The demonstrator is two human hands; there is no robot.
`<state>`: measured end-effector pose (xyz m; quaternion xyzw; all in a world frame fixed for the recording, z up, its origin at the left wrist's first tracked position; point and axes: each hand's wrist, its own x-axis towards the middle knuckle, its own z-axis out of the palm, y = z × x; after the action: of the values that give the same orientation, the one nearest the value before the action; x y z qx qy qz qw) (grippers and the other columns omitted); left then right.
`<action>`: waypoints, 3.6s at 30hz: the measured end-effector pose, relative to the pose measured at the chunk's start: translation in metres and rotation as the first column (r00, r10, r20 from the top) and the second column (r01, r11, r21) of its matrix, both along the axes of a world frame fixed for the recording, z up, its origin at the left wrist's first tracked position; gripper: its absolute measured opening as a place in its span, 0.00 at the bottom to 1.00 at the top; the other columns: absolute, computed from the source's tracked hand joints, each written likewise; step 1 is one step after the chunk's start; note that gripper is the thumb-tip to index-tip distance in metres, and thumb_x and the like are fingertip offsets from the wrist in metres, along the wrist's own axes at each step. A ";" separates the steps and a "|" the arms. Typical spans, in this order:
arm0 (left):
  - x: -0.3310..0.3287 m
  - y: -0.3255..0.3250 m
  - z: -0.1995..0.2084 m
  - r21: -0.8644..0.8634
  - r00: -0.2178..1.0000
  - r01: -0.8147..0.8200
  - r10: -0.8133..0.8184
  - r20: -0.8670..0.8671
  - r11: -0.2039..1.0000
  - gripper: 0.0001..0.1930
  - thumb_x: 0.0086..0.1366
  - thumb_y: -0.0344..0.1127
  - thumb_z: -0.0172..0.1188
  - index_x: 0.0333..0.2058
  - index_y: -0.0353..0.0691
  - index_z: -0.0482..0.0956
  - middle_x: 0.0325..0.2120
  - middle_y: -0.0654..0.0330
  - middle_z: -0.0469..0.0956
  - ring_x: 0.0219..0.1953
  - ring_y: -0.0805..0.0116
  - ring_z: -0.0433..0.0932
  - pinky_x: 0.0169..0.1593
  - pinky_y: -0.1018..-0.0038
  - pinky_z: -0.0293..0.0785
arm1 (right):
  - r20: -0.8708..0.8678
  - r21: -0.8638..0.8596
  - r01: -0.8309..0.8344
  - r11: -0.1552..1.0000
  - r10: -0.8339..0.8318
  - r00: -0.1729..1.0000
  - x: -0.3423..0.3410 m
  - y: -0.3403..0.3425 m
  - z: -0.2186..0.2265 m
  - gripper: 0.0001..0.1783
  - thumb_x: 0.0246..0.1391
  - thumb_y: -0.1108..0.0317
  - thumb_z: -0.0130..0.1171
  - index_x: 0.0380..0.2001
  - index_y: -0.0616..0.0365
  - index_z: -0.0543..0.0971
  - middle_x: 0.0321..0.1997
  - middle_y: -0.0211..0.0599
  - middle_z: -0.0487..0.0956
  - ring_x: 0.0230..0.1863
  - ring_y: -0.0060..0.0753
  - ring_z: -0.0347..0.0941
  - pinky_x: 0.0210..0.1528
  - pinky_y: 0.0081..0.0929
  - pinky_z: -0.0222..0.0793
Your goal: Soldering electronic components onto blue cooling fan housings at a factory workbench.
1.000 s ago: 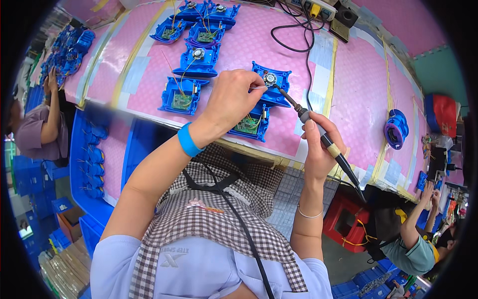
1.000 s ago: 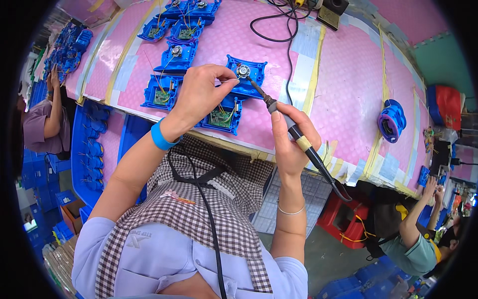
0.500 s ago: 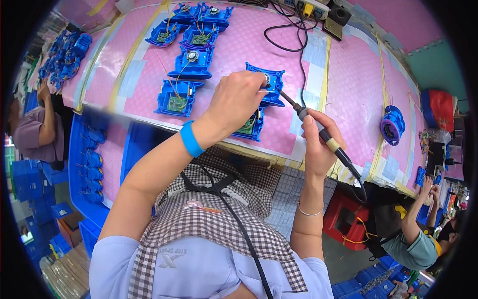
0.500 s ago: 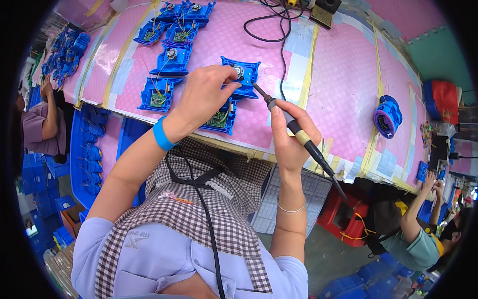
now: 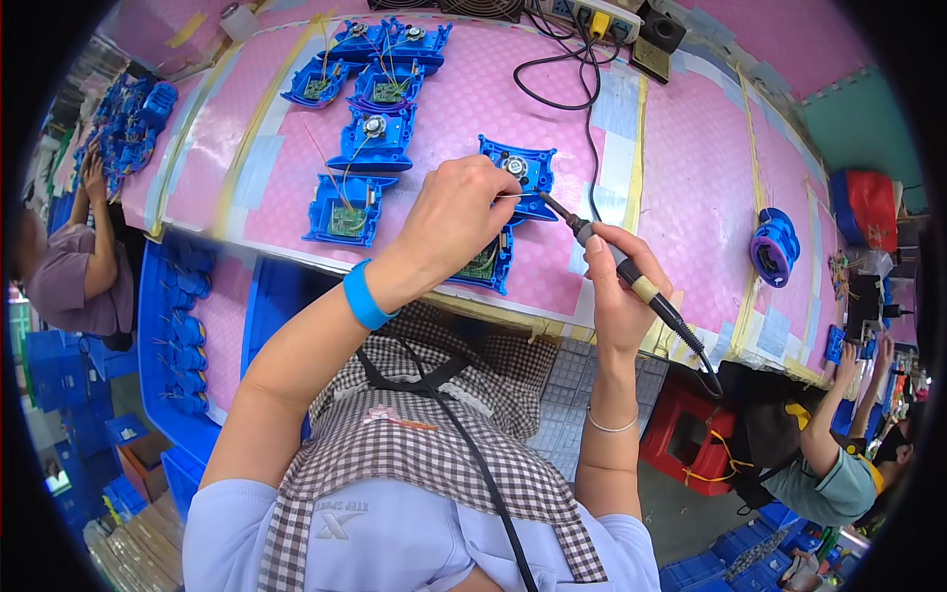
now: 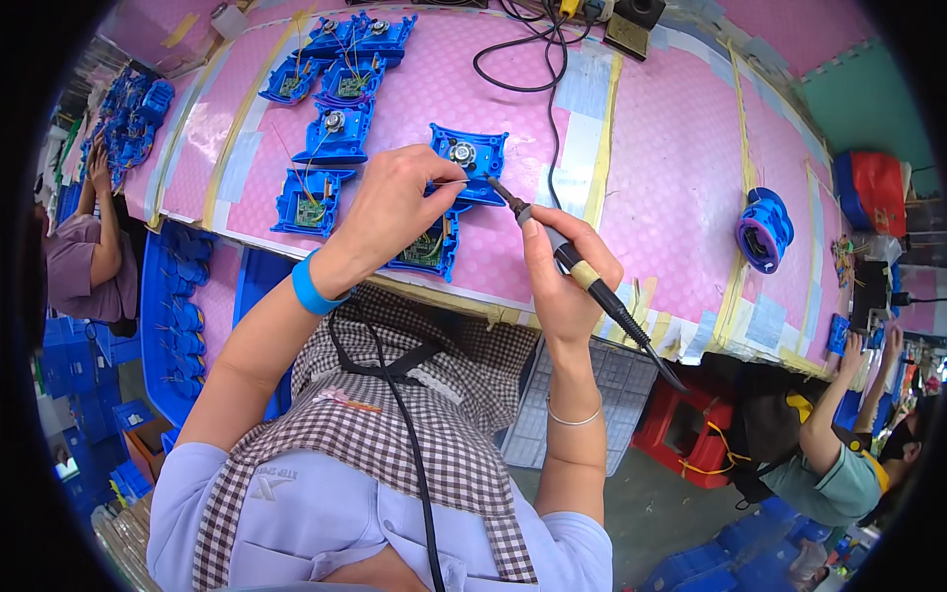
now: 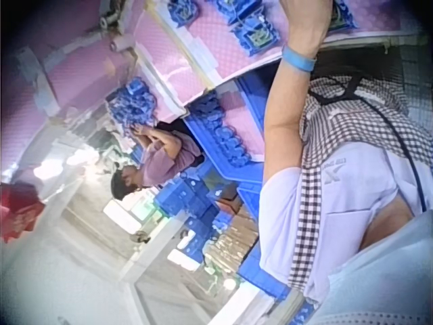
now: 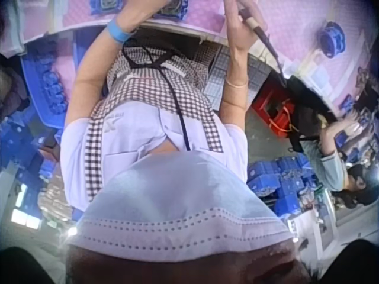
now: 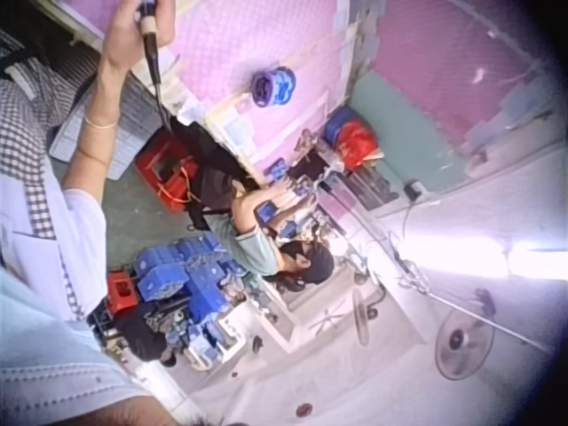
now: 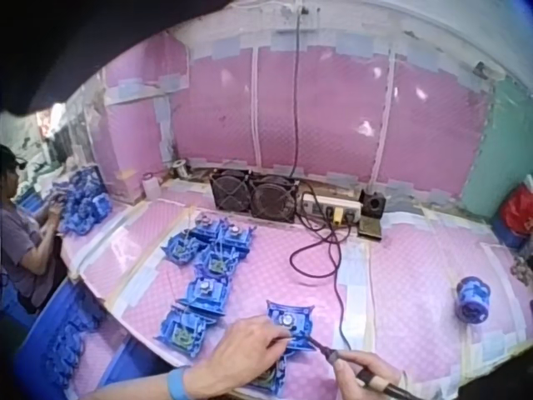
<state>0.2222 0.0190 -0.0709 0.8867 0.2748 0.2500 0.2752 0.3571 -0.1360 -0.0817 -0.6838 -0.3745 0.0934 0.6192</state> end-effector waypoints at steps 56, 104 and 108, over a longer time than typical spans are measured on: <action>0.000 0.002 -0.010 0.033 0.999 0.008 -0.009 0.038 0.999 0.06 0.55 0.32 0.65 0.30 0.36 0.85 0.27 0.51 0.81 0.30 0.54 0.80 0.35 0.62 0.75 | -0.101 0.135 0.093 0.986 -0.080 0.992 0.000 -0.015 -0.001 0.12 0.58 0.73 0.62 0.44 0.67 0.80 0.30 0.38 0.82 0.25 0.19 0.73 0.28 0.17 0.68; -0.404 0.217 0.022 -0.746 0.279 0.262 0.691 0.666 0.613 0.19 0.74 0.43 0.47 0.23 0.43 0.72 0.11 0.68 0.57 0.13 0.74 0.54 0.20 0.76 0.52 | 0.488 -0.203 -0.606 0.769 0.616 0.619 -0.168 0.175 0.018 0.36 0.26 0.63 0.82 0.36 0.56 0.66 0.54 0.55 0.71 0.56 0.62 0.66 0.58 0.49 0.61; -0.436 0.152 -0.008 -0.637 0.147 0.512 0.671 0.727 0.577 0.21 0.74 0.44 0.48 0.20 0.43 0.66 0.14 0.68 0.55 0.15 0.79 0.54 0.21 0.78 0.52 | 0.622 -0.103 -0.672 0.733 0.575 0.532 -0.241 0.327 0.001 0.39 0.19 0.61 0.82 0.36 0.56 0.67 0.33 0.45 0.70 0.36 0.53 0.66 0.40 0.40 0.64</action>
<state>-0.2139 0.1710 -0.0789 0.2309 0.1596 0.6204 0.7323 0.1161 0.1914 -0.0809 -0.4466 -0.7798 0.0518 0.4356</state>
